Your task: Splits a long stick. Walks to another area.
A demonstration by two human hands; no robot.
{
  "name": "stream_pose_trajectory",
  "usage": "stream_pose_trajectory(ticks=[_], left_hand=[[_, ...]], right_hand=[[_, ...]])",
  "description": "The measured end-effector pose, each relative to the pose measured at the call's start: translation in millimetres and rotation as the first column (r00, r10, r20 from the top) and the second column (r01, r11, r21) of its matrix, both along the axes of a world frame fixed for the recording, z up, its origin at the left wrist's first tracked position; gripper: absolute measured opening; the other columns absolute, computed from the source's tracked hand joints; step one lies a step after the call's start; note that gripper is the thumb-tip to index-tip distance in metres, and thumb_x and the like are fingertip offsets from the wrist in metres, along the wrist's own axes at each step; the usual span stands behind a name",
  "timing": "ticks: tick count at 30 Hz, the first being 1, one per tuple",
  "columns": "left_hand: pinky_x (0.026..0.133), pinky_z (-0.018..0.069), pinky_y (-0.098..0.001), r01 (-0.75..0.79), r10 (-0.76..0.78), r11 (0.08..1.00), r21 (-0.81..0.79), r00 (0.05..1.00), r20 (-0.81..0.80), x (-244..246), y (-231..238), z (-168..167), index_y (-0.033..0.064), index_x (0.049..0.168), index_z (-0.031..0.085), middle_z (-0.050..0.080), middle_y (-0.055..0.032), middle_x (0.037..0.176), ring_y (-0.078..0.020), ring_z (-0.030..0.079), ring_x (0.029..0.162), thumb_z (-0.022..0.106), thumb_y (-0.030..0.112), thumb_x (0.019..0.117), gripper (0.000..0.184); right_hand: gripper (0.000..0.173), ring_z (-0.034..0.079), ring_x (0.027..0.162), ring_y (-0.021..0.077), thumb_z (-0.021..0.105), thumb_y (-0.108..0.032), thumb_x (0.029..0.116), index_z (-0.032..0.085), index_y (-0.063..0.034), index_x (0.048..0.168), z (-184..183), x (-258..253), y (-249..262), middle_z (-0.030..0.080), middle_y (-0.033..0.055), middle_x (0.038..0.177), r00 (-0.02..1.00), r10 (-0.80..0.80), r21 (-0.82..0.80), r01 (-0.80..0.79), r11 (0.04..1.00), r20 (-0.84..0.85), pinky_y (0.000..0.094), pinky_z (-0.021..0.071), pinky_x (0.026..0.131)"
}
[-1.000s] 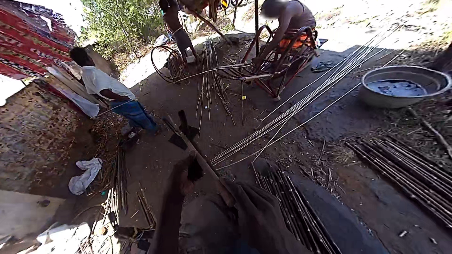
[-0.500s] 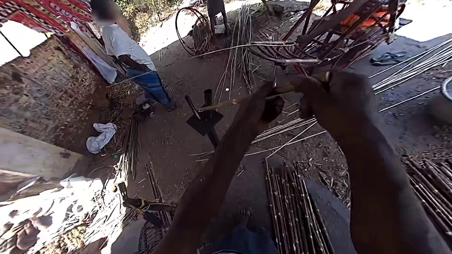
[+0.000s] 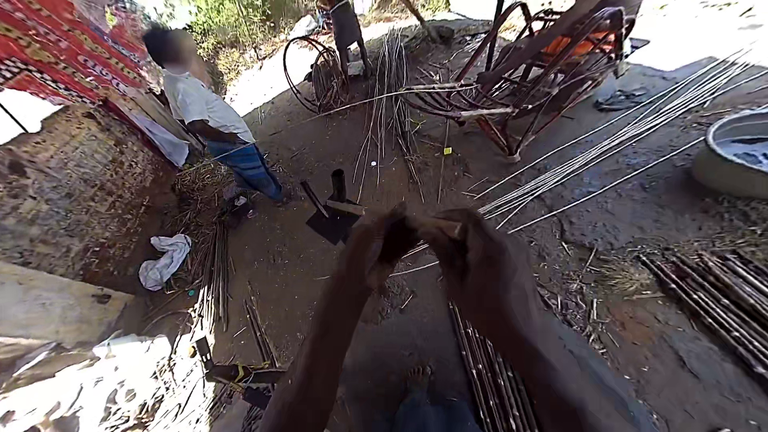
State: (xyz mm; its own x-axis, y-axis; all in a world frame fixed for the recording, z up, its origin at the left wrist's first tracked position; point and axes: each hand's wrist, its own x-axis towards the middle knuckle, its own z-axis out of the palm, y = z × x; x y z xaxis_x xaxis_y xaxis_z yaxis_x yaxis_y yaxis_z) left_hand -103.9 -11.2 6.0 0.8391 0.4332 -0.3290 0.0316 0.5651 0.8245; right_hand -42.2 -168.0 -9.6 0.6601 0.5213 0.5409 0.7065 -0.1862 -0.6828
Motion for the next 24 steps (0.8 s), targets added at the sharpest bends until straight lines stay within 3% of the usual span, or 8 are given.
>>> stream_pose_trajectory(ticks=[3,4,6,8,11,15,20,24], left_hand=[[0.069,0.0597,-0.022,-0.013,0.012,0.998,0.067,1.0,0.019,-59.6,5.9,-21.8,0.0094,0.116,0.067,0.069,-0.0037,0.095,-0.0071,0.068,0.077,0.055,0.035,0.1061,0.03],[0.074,0.0604,-0.0241,-0.027,0.024,0.998,0.057,0.998,0.055,-70.2,9.9,-29.3,0.0075,0.118,0.066,0.07,-0.0061,0.102,-0.0094,0.07,0.083,0.052,0.034,0.1074,0.032],[0.078,0.0597,-0.024,-0.045,0.04,0.998,0.034,0.99,0.133,-80.9,12.4,-38.7,0.0061,0.117,0.066,0.07,-0.007,0.108,-0.0102,0.07,0.09,0.048,0.03,0.109,0.031],[0.087,0.0606,-0.0283,-0.081,0.085,0.996,-0.033,0.982,0.167,-82.8,12.0,-40.4,0.0045,0.122,0.065,0.07,-0.0094,0.116,-0.0144,0.072,0.101,0.045,0.024,0.1092,0.031],[0.091,0.0599,-0.0312,-0.109,0.129,0.988,-0.112,0.973,0.193,-77.8,14.9,-42.5,0.0015,0.129,0.062,0.07,-0.0128,0.12,-0.0182,0.072,0.107,0.041,0.02,0.1096,0.035],[0.081,0.062,-0.0289,-0.144,0.153,0.988,-0.064,0.973,0.172,-67.8,10.2,-37.9,0.0026,0.123,0.064,0.072,-0.0111,0.113,-0.0155,0.073,0.097,0.039,0.022,0.1086,0.035],[0.071,0.0604,-0.026,0.019,-0.022,0.999,0.043,0.996,0.089,-45.0,10.8,-27.6,0.0108,0.121,0.064,0.069,-0.0046,0.101,-0.0101,0.07,0.082,0.04,0.038,0.1091,0.039],[0.068,0.0604,-0.032,0.026,-0.026,1.0,0.012,0.998,0.061,14.2,10.4,-11.8,0.0078,0.098,0.063,0.066,-0.0064,0.081,-0.0142,0.068,0.072,0.045,0.044,0.1079,0.042]], right_hand=[[0.04,0.067,0.08,0.017,0.058,-0.037,0.1029,0.066,-0.0067,0.128,-16.4,-43.9,-0.2,0.067,0.0075,0.101,0.988,0.128,0.034,-0.132,0.991,0.088,0.0331,0.0589,0.067],[0.042,0.066,0.083,0.0183,0.058,-0.039,0.1028,0.066,-0.0056,0.126,-20.7,-54.9,2.7,0.066,0.008,0.099,0.985,0.141,0.057,-0.147,0.988,0.096,0.0338,0.0588,0.072],[0.04,0.066,0.08,0.0186,0.058,-0.04,0.1037,0.065,-0.0053,0.122,-28.3,-70.2,10.3,0.065,0.0063,0.092,0.985,0.122,0.078,-0.132,0.988,0.126,0.0337,0.0584,0.07],[0.036,0.066,0.079,0.019,0.058,-0.036,0.1045,0.066,-0.005,0.121,-32.0,-76.4,18.4,0.065,0.0064,0.09,0.986,0.09,0.049,-0.097,0.994,0.139,0.0332,0.0578,0.069],[0.035,0.067,0.076,0.0196,0.057,-0.033,0.1049,0.065,-0.0039,0.123,-33.4,-75.8,25.9,0.065,0.0072,0.09,0.991,0.068,-0.034,-0.065,0.997,0.118,0.0332,0.0584,0.067],[0.037,0.066,0.069,0.0208,0.055,-0.033,0.1056,0.064,-0.0012,0.121,-28.9,-69.5,27.9,0.064,0.0073,0.084,0.991,0.039,-0.113,-0.024,0.993,0.126,0.0335,0.0565,0.059],[0.03,0.064,0.059,0.0226,0.055,-0.031,0.1048,0.065,-0.0032,0.108,-14.5,-39.8,28.2,0.063,0.0079,0.077,0.998,-0.026,-0.132,0.034,0.991,0.065,0.0363,0.0538,0.05],[0.039,0.063,0.061,0.0258,0.051,-0.039,0.1064,0.063,-0.0057,0.091,8.2,12.1,44.5,0.058,0.0079,0.068,0.998,-0.018,-0.271,0.001,0.963,-0.063,0.0422,0.0502,0.053]])
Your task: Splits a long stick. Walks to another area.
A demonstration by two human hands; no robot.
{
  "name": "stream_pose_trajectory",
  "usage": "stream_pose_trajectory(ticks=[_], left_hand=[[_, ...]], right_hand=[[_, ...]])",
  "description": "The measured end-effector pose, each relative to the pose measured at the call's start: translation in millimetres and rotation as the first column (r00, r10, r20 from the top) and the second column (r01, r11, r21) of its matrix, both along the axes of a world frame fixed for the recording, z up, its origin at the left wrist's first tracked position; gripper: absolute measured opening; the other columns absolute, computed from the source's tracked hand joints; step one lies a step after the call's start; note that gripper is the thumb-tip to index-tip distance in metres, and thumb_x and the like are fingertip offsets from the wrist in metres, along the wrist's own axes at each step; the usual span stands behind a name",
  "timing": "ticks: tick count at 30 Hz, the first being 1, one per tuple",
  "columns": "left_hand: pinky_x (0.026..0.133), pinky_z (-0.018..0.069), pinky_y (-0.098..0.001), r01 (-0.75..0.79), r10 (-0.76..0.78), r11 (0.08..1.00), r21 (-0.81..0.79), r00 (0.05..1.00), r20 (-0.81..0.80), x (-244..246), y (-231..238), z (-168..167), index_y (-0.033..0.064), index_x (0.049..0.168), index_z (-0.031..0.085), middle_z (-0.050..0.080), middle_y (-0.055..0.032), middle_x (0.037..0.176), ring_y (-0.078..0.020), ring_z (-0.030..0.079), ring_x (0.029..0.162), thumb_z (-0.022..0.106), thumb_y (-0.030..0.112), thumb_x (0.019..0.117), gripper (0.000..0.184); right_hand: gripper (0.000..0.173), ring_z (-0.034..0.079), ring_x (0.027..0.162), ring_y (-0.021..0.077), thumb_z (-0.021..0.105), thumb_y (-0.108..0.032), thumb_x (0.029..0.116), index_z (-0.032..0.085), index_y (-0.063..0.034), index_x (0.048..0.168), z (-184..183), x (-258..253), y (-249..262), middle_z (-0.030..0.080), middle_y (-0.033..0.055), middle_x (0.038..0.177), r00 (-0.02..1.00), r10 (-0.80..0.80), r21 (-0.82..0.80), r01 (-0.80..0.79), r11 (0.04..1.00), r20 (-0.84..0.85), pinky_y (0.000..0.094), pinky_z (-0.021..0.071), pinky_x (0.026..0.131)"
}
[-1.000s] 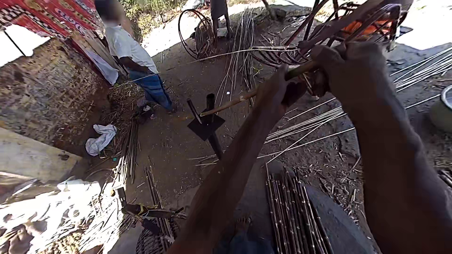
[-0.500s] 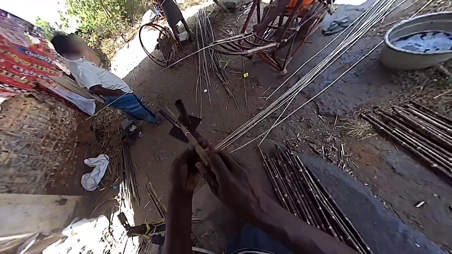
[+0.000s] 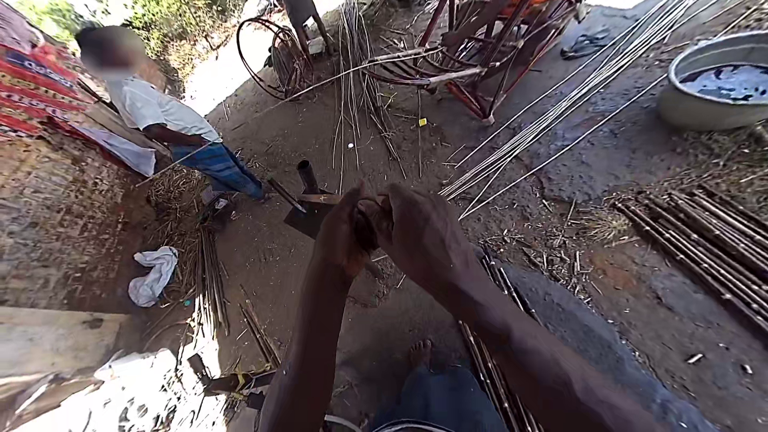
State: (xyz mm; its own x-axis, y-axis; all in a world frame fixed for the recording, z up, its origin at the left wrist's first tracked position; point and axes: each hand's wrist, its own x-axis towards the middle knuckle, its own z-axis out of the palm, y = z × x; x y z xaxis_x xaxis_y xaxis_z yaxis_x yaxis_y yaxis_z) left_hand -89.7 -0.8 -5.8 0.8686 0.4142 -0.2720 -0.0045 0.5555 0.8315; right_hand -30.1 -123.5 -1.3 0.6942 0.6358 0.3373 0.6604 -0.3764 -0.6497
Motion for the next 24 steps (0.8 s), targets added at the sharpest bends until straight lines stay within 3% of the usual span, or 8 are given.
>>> stream_pose_trajectory(ticks=[6,9,11,13,16,19,21,24], left_hand=[[0.048,0.048,-0.0232,-0.146,0.147,0.989,0.023,0.986,-0.079,117.2,19.1,3.7,0.0109,0.096,0.058,0.057,-0.0022,0.07,-0.0091,0.053,0.052,0.045,0.043,0.1081,0.037],[0.043,0.0458,-0.0233,-0.178,0.177,0.984,0.001,0.978,-0.107,137.6,22.6,10.1,0.009,0.096,0.057,0.054,-0.004,0.068,-0.0108,0.049,0.047,0.047,0.035,0.1066,0.03],[0.05,0.0507,-0.0241,-0.114,0.113,0.993,-0.007,0.99,-0.088,103.6,19.5,10.7,0.0088,0.098,0.059,0.058,-0.0038,0.073,-0.0105,0.055,0.054,0.046,0.036,0.1073,0.032],[0.067,0.0587,-0.0282,-0.07,0.068,0.997,-0.031,0.996,-0.06,55.2,22.1,3.3,0.006,0.103,0.062,0.064,-0.006,0.082,-0.0126,0.065,0.069,0.051,0.035,0.1071,0.032],[0.068,0.0593,-0.0271,-0.085,0.085,0.996,0.002,0.993,-0.087,-4.5,26.4,-18.4,0.0054,0.104,0.066,0.068,-0.0062,0.085,-0.0114,0.067,0.072,0.059,0.031,0.1036,0.026],[0.071,0.0588,-0.0232,-0.103,0.11,0.993,0.064,0.987,-0.12,-55.5,32.7,-34.7,0.0105,0.108,0.068,0.069,-0.0027,0.092,-0.0078,0.067,0.077,0.058,0.032,0.1042,0.024],[0.075,0.0605,-0.0249,-0.108,0.112,0.993,0.043,0.988,-0.104,-71.4,43.9,-44.6,0.0064,0.115,0.068,0.071,-0.0066,0.101,-0.01,0.07,0.083,0.055,0.029,0.106,0.028],[0.078,0.0613,-0.0257,-0.132,0.132,0.991,0.004,0.987,-0.094,-79.8,55.3,-49.8,-0.0001,0.124,0.064,0.072,-0.0126,0.109,-0.0131,0.072,0.088,0.049,0.023,0.1079,0.032]], right_hand=[[0.043,0.062,0.074,0.0285,0.054,-0.043,0.1053,0.065,-0.004,0.092,21.6,122.7,39.6,0.061,0.0135,0.081,0.962,0.018,-0.088,-0.043,0.995,-0.271,0.0527,0.049,0.067],[0.043,0.06,0.068,0.0261,0.058,-0.045,0.1022,0.063,-0.0065,0.083,18.4,147.7,51.6,0.06,0.0114,0.076,0.966,0.011,-0.063,-0.029,0.998,-0.26,0.0517,0.0484,0.062],[0.04,0.059,0.069,0.0287,0.059,-0.04,0.1026,0.061,-0.0061,0.082,18.2,110.3,38.9,0.058,0.0118,0.075,0.981,0.009,-0.023,-0.013,1.0,-0.192,0.0529,0.0467,0.061],[0.032,0.066,0.075,0.0284,0.058,-0.036,0.1043,0.066,-0.006,0.1,2.0,56.0,27.4,0.065,0.011,0.081,0.993,0.005,0.074,0.004,0.997,-0.114,0.0517,0.0533,0.067],[0.037,0.069,0.08,0.0255,0.059,-0.035,0.1035,0.065,-0.0045,0.123,-37.6,0.0,20.8,0.069,0.0115,0.096,0.998,0.07,0.215,-0.068,0.974,0.001,0.0449,0.0591,0.07],[0.031,0.069,0.079,0.0247,0.06,-0.028,0.1029,0.067,-0.003,0.12,-68.9,-29.2,31.5,0.067,0.0118,0.093,0.973,0.132,0.265,-0.18,0.947,0.191,0.0394,0.06,0.07],[0.03,0.071,0.088,0.0265,0.057,-0.023,0.1049,0.065,-0.0012,0.124,-80.1,-39.6,38.7,0.07,0.0141,0.1,0.951,0.167,0.231,-0.23,0.946,0.26,0.0394,0.0608,0.08],[0.029,0.071,0.085,0.0277,0.05,-0.016,0.1061,0.064,0.0029,0.123,-76.7,-49.1,48.3,0.069,0.0158,0.097,0.939,0.187,0.138,-0.234,0.962,0.289,0.0389,0.0601,0.077]])
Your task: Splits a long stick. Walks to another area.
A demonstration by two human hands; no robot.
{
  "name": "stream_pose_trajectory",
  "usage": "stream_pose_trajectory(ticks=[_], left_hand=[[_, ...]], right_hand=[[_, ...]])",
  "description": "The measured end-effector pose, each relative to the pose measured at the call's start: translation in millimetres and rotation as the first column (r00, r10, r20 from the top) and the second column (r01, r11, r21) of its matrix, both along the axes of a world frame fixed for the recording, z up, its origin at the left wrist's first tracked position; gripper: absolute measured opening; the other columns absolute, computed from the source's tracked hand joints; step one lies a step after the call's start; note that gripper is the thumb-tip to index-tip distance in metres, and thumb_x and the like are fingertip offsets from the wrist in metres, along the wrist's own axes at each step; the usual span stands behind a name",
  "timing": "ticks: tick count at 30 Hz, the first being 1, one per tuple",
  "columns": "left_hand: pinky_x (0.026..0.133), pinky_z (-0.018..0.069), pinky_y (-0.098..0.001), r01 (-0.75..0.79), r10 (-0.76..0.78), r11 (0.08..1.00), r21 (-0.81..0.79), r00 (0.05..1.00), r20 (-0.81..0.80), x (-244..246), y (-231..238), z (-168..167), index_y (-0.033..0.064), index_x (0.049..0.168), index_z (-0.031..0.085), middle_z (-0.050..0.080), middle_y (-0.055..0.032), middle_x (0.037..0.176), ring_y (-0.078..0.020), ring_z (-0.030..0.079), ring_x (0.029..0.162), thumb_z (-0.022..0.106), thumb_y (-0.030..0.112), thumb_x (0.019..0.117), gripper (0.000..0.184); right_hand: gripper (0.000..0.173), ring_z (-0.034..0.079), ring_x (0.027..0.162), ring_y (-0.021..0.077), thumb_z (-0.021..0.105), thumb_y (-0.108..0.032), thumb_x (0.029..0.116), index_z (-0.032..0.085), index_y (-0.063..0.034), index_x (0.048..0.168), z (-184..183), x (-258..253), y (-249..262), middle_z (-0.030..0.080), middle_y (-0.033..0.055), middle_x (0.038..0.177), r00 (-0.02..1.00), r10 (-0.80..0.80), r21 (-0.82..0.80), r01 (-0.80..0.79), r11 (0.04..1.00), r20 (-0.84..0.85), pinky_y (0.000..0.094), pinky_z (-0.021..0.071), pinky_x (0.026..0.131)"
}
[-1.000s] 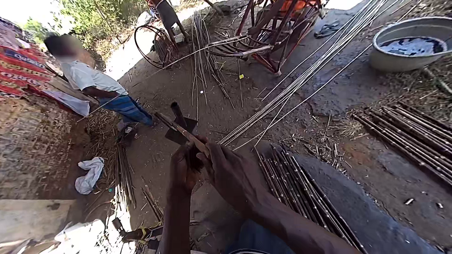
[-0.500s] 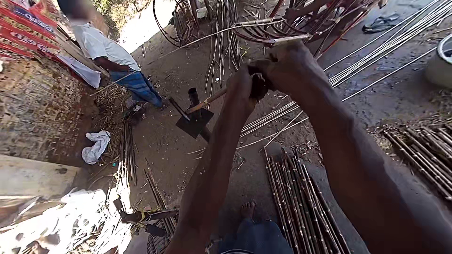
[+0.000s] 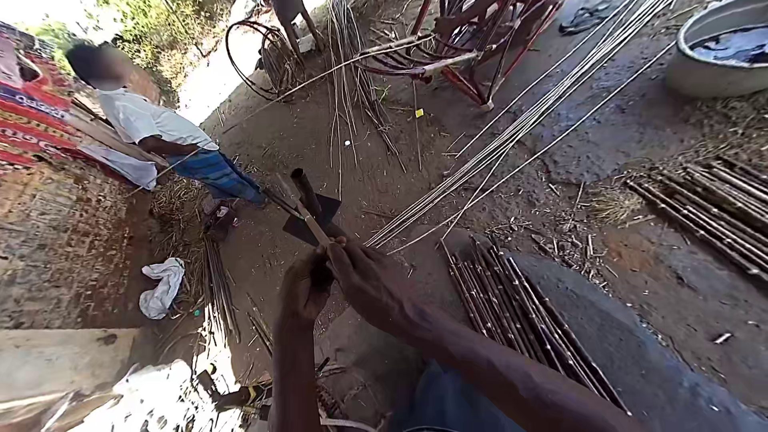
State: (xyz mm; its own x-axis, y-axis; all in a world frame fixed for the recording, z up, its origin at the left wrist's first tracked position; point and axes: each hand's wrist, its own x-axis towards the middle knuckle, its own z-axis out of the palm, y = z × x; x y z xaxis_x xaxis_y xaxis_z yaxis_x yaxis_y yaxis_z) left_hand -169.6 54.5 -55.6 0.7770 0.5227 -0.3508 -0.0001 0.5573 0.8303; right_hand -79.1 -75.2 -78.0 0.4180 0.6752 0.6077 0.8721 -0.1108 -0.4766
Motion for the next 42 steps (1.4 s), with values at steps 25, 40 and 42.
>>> stream_pose_trajectory(ticks=[25,40,42], left_hand=[[0.071,0.0598,-0.0356,-0.312,0.301,0.949,-0.047,0.94,-0.162,182.1,4.7,4.4,0.0003,0.099,0.062,0.068,-0.0116,0.087,-0.0207,0.069,0.077,0.042,0.022,0.1074,0.031],[0.062,0.0587,-0.0282,-0.188,0.205,0.976,0.112,0.964,-0.168,29.3,32.6,-22.8,0.0085,0.116,0.065,0.071,-0.0067,0.096,-0.0135,0.068,0.071,0.054,0.054,0.1022,0.048],[0.06,0.0585,-0.0261,-0.146,0.169,0.981,0.13,0.968,-0.187,19.1,22.4,-13.7,0.0087,0.113,0.067,0.071,-0.0064,0.095,-0.0121,0.068,0.07,0.059,0.045,0.102,0.038]], right_hand=[[0.013,0.067,0.072,0.035,0.052,-0.018,0.1038,0.058,-0.0086,0.109,-1.2,123.5,65.6,0.061,0.013,0.079,0.929,-0.204,-0.36,0.084,0.929,-0.308,0.0513,0.0526,0.056],[0.017,0.063,0.07,0.0195,0.055,-0.015,0.1017,0.066,-0.0128,0.115,31.0,-29.7,-105.2,0.061,0.0044,0.085,0.998,0.054,0.118,-0.057,0.991,0.029,0.0347,0.0565,0.059],[0.022,0.065,0.071,0.0213,0.055,-0.013,0.1008,0.066,-0.0123,0.12,38.0,-68.3,-147.6,0.064,0.0062,0.084,0.996,0.08,0.18,-0.088,0.98,0.047,0.0353,0.0582,0.061]])
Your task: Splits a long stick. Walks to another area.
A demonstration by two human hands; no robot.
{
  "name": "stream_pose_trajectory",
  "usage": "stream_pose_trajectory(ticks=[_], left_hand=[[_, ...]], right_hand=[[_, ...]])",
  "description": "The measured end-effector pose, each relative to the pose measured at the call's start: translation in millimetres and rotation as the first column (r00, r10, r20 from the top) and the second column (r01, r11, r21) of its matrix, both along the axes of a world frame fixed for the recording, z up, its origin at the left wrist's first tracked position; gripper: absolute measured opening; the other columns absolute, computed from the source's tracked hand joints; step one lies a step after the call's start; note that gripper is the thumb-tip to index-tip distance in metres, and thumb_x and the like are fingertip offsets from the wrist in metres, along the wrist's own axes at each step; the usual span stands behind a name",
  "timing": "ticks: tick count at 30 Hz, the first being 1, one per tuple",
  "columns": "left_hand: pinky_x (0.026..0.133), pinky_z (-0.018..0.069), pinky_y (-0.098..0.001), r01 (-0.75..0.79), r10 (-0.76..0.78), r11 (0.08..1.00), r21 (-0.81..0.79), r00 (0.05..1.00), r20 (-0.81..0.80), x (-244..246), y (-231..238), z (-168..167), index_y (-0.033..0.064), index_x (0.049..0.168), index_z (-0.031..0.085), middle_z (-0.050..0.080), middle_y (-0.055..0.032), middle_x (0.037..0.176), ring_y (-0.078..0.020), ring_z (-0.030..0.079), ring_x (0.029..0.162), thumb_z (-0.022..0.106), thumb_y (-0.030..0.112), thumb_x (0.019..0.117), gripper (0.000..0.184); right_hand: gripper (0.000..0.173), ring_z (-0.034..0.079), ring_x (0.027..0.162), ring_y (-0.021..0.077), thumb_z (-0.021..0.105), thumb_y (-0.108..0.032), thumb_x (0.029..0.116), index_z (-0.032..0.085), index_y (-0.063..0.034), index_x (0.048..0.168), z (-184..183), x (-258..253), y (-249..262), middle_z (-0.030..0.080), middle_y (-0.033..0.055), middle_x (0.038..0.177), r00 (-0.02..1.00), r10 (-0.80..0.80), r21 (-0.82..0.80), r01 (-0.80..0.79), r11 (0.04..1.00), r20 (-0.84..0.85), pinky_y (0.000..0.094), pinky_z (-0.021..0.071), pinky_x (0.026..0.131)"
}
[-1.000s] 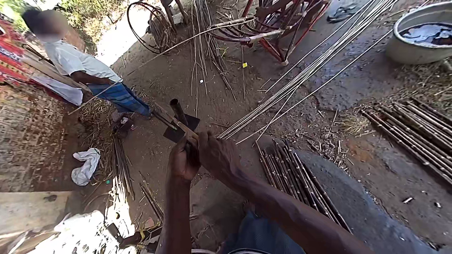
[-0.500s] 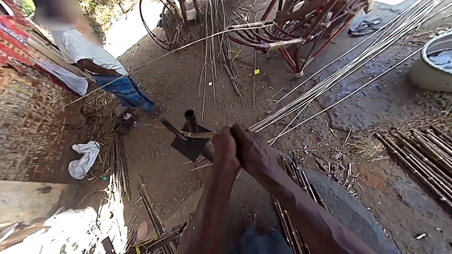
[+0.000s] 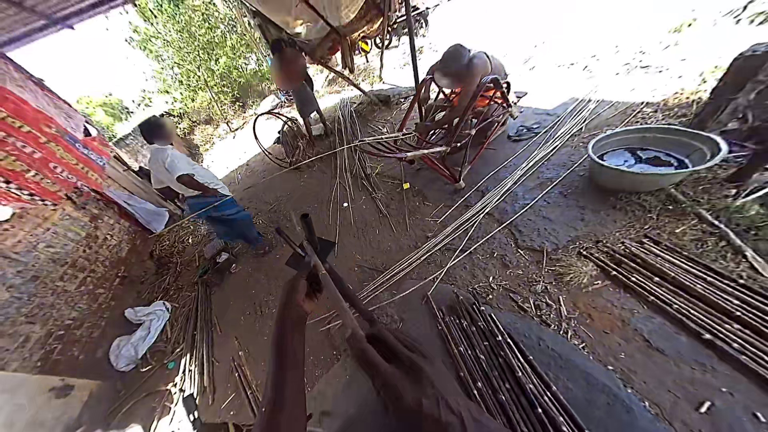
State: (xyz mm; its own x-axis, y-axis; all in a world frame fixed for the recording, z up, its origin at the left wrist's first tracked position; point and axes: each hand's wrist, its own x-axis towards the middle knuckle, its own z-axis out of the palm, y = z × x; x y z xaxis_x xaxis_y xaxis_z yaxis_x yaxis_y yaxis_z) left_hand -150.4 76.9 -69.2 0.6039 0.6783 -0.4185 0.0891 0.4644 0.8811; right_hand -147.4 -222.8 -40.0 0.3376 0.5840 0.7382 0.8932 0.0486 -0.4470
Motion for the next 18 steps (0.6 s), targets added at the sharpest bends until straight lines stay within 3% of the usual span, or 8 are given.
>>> stream_pose_trajectory(ticks=[3,5,10,15,18], left_hand=[[0.06,0.0577,-0.0226,0.08,-0.081,0.996,0.029,0.997,0.014,-19.1,-41.6,18.5,0.0066,0.111,0.067,0.071,-0.0062,0.095,-0.0099,0.067,0.07,0.057,0.032,0.1046,0.028],[0.062,0.0585,-0.0218,0.108,-0.109,0.994,0.019,0.99,0.084,-36.3,-72.6,28.5,0.006,0.111,0.067,0.071,-0.0073,0.099,-0.0099,0.069,0.073,0.053,0.029,0.1064,0.027],[0.072,0.0624,-0.0285,0.072,-0.062,0.997,-0.034,0.967,0.249,-67.8,-133.1,41.3,0.0026,0.117,0.065,0.073,-0.0127,0.108,-0.0161,0.074,0.084,0.046,0.022,0.1066,0.029],[0.072,0.0613,-0.0297,0.248,-0.183,0.958,-0.144,0.916,0.358,-91.8,-182.5,38.7,0.0043,0.134,0.06,0.07,-0.0132,0.108,-0.0169,0.072,0.084,0.034,0.028,0.1075,0.044],[0.076,0.0624,-0.0365,0.324,-0.219,0.922,-0.211,0.887,0.407,-94.9,-192.0,30.8,0.0035,0.135,0.059,0.07,-0.0171,0.11,-0.0229,0.073,0.088,0.03,0.03,0.1086,0.047]], right_hand=[[0.027,0.065,0.071,0.0215,0.058,-0.012,0.0977,0.068,-0.0119,0.123,14.6,-32.4,-60.8,0.064,0.0071,0.083,0.997,-0.005,0.005,0.005,1.0,-0.082,0.034,0.0566,0.062],[0.027,0.065,0.072,0.0193,0.06,-0.017,0.1008,0.068,-0.0109,0.126,19.6,-44.6,-88.9,0.066,0.0067,0.083,0.988,-0.018,0.055,0.027,0.998,-0.155,0.0323,0.0562,0.065],[0.061,0.071,0.076,0.0117,0.069,-0.031,0.0987,0.046,0.0004,0.146,19.8,-56.2,-120.9,0.073,0.0046,0.087,0.907,0.118,0.152,-0.061,0.987,-0.404,0.0293,0.0613,0.072],[0.042,0.071,0.078,0.0197,0.066,-0.036,0.0995,0.067,-0.0058,0.13,18.4,-58.6,-118.2,0.074,0.0089,0.092,0.869,0.047,0.024,-0.04,0.999,-0.493,0.0359,0.0594,0.072],[0.032,0.074,0.084,0.0245,0.064,-0.026,0.1003,0.071,-0.0028,0.122,22.8,-57.0,-118.9,0.075,0.0147,0.097,0.877,0.004,0.054,0.025,0.998,-0.481,0.0379,0.0607,0.076]])
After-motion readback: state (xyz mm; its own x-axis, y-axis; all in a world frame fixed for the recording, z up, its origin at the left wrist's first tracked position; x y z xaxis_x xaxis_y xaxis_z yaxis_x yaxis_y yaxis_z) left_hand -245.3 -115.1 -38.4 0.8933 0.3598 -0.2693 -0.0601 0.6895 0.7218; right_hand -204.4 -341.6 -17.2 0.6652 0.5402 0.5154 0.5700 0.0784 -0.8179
